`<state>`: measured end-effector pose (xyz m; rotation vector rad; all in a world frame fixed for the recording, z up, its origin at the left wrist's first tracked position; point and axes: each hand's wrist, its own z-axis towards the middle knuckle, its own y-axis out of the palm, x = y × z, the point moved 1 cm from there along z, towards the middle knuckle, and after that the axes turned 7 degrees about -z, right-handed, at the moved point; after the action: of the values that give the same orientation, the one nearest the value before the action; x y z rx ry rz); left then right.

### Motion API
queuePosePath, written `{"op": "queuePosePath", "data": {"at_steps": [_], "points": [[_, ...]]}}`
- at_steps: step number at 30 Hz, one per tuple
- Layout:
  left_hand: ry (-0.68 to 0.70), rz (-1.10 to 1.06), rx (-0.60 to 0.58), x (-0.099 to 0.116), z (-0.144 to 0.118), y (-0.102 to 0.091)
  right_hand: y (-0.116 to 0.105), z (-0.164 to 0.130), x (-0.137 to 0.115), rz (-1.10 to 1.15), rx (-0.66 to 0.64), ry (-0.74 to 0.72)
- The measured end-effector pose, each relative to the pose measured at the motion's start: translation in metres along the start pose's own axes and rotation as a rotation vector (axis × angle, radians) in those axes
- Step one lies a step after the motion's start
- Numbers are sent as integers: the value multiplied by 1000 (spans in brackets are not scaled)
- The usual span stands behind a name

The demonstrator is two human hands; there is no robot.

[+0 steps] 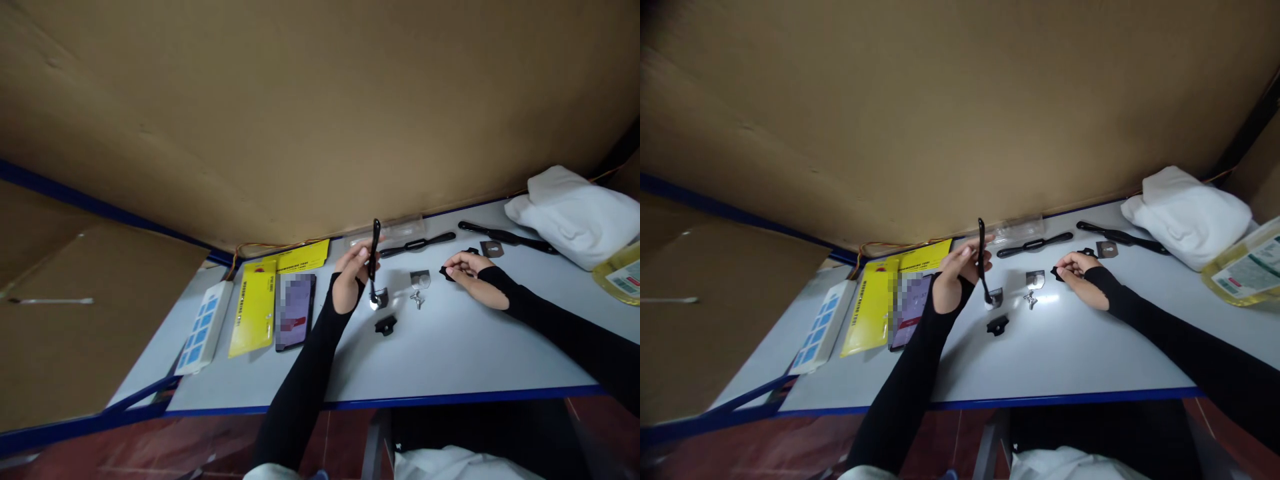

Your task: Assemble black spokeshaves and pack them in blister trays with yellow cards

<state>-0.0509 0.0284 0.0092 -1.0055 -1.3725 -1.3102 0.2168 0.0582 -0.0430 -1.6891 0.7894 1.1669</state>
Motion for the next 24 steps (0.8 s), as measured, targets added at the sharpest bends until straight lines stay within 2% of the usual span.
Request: {"op": "queuePosePath", "data": {"at_steps": [3,7,10,14,19,24], "points": [[44,-228,-106,9,-15,17,0,-3,-6,157,-56,71],[116,-286,-45,-1,-20,18,3,-8,-15,266,-141,93],[51,-299,11,-21,-16,14,8,-14,-21,332,-180,83],[-60,-374,-40,-43,-19,24,19,-20,-26,360,-187,30],[-43,-371,-38,-54,-32,39,24,-24,-26,410,-174,-72],[-42,-361,-29,-58,-34,38,18,-21,-25,357,-205,-1]]}}
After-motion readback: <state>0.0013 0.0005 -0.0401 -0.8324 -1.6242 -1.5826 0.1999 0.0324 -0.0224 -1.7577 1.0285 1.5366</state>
